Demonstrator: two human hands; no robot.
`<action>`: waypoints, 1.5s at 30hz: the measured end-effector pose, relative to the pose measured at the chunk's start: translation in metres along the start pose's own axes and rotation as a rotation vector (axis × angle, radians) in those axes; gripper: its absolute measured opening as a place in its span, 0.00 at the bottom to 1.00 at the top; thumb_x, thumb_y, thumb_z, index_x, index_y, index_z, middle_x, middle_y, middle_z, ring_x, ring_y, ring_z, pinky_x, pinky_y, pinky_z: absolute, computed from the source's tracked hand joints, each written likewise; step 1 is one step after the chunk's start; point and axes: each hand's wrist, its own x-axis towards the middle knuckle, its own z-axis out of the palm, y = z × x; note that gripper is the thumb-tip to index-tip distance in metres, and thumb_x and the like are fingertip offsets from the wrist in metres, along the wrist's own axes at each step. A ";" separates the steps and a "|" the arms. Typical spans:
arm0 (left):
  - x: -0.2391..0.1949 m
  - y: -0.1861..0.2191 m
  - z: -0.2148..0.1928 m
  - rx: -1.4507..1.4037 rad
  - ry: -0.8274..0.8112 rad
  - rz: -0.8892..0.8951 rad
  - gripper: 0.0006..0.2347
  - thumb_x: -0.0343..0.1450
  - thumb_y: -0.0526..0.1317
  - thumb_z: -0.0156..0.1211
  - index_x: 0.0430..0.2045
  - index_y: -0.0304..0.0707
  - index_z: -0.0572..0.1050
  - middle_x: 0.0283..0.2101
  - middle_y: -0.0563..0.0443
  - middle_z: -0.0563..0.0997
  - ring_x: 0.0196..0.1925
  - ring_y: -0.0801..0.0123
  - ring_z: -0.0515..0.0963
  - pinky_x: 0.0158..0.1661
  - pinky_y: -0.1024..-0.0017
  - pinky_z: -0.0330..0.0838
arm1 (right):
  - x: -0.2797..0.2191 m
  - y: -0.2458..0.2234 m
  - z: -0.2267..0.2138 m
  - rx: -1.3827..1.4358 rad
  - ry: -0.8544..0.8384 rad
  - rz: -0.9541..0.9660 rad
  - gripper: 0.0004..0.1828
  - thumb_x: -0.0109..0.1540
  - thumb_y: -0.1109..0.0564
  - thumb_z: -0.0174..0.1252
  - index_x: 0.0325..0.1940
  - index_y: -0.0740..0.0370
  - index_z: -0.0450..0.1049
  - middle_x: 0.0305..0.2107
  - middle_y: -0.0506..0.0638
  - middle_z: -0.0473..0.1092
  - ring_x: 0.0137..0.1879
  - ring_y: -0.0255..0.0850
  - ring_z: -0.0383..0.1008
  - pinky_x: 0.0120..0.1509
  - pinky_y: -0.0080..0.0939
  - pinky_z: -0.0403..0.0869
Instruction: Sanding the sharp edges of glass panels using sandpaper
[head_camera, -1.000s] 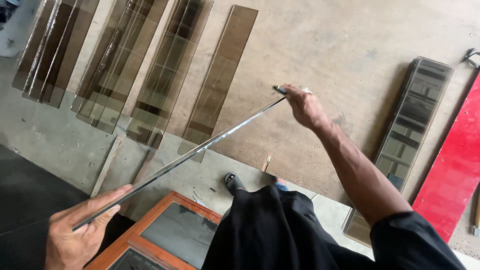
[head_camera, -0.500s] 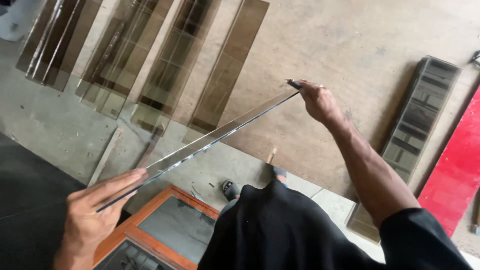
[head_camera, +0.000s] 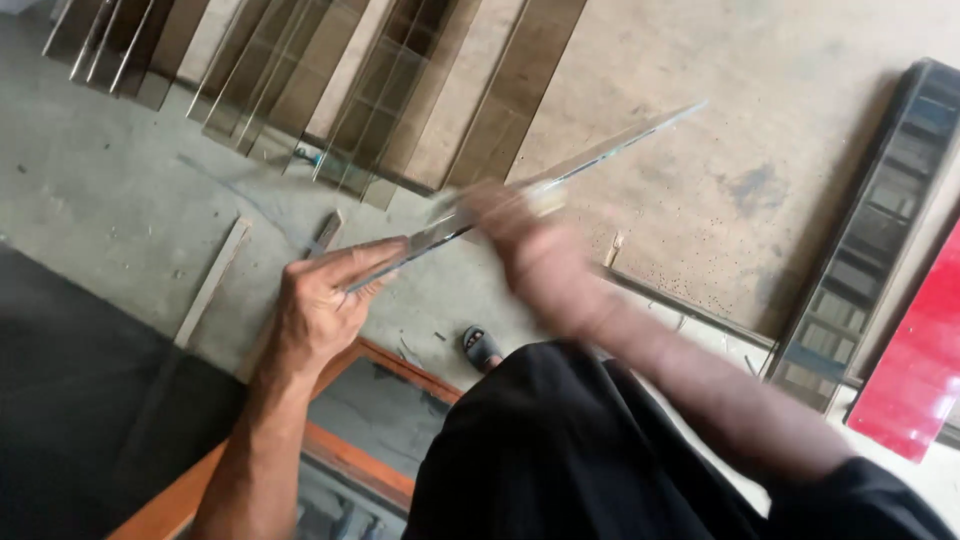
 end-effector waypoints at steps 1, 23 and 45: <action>0.004 -0.004 0.000 0.018 -0.010 -0.034 0.06 0.69 0.32 0.67 0.37 0.35 0.85 0.37 0.40 0.86 0.42 0.52 0.86 0.36 0.59 0.79 | 0.014 -0.056 -0.023 0.269 -0.003 -0.100 0.19 0.68 0.55 0.52 0.61 0.64 0.72 0.52 0.59 0.74 0.59 0.52 0.76 0.67 0.49 0.72; 0.030 0.023 -0.002 0.012 -0.042 -0.004 0.09 0.68 0.27 0.63 0.39 0.33 0.85 0.44 0.39 0.87 0.49 0.51 0.86 0.47 0.58 0.81 | -0.050 0.257 0.037 0.433 0.133 -0.109 0.17 0.72 0.66 0.44 0.61 0.75 0.73 0.55 0.70 0.73 0.63 0.68 0.71 0.68 0.63 0.69; 0.108 0.132 0.042 0.159 0.159 -0.585 0.11 0.79 0.28 0.48 0.43 0.06 0.73 0.42 0.18 0.80 0.38 0.38 0.86 0.30 0.61 0.81 | 0.046 0.086 -0.006 0.474 0.132 -0.256 0.28 0.73 0.64 0.51 0.78 0.59 0.56 0.75 0.54 0.58 0.84 0.50 0.60 0.92 0.53 0.61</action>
